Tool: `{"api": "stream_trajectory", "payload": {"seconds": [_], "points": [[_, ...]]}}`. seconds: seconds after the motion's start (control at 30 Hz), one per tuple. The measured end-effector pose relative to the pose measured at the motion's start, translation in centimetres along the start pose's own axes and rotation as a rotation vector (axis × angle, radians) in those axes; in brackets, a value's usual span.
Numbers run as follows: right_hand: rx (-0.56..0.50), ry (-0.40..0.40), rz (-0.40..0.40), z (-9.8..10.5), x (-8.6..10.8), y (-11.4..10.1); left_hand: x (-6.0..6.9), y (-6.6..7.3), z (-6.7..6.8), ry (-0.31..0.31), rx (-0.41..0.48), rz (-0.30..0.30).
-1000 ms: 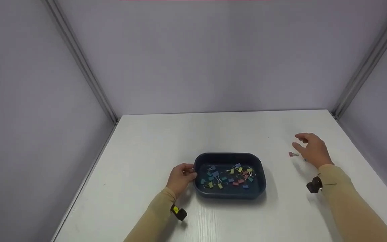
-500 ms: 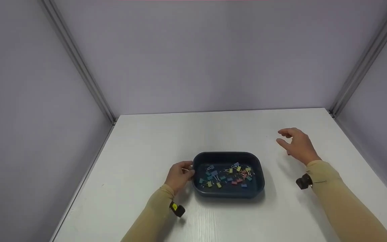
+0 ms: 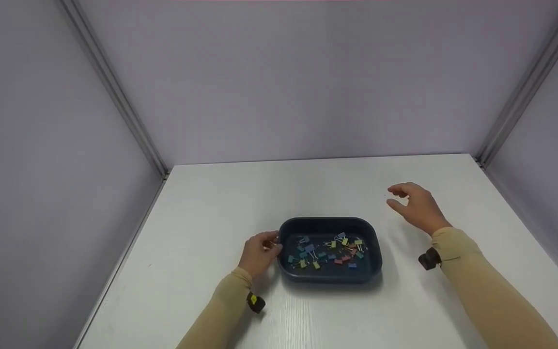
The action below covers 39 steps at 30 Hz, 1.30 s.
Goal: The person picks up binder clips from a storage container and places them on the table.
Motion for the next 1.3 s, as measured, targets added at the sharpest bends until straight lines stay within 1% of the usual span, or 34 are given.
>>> {"api": "stream_trajectory", "payload": {"seconds": [0.1, 0.3, 0.43, 0.67, 0.8, 0.87, 1.07, 1.2, 1.3], "points": [[-0.001, -0.017, 0.007, -0.4, -0.3, -0.4, 0.0, -0.2, 0.1, 0.004, -0.024, -0.035], [0.0, -0.007, 0.05, -0.8, -0.8, -1.1, -0.1, -0.4, 0.2, -0.002, -0.001, -0.02], [0.01, -0.01, 0.058, -1.2, -1.1, -1.5, -0.3, -0.4, 0.1, -0.002, 0.007, -0.011], [-0.001, -0.037, 0.086, -2.0, -1.7, -2.7, -0.6, -0.5, -0.2, 0.002, 0.01, -0.042], [-0.018, -0.047, 0.119, -2.6, -2.1, -3.5, -0.8, -0.3, -0.3, -0.001, 0.022, -0.033], [-0.019, -0.054, 0.135, -3.0, -2.3, -4.0, -0.8, -0.3, -0.4, -0.003, 0.033, -0.019], [-0.006, -0.104, 0.149, -4.4, -2.4, -5.2, -0.5, -0.2, -0.6, -0.013, 0.059, 0.006], [-0.006, -0.121, 0.188, -5.3, -2.5, -6.0, -0.4, -0.1, -0.7, -0.016, 0.056, 0.016], [-0.008, -0.153, 0.221, -5.9, -2.5, -6.4, -0.4, 0.1, -0.8, -0.019, 0.054, 0.016]]}}
Point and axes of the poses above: each hand's wrist, its own x-axis away from the middle knuckle, its own z-axis out of the back of the hand, y = z × x, the point moved 1 cm from there along -x, towards the middle knuckle, and after that the axes turned 7 degrees about x, right-handed, at the moved point
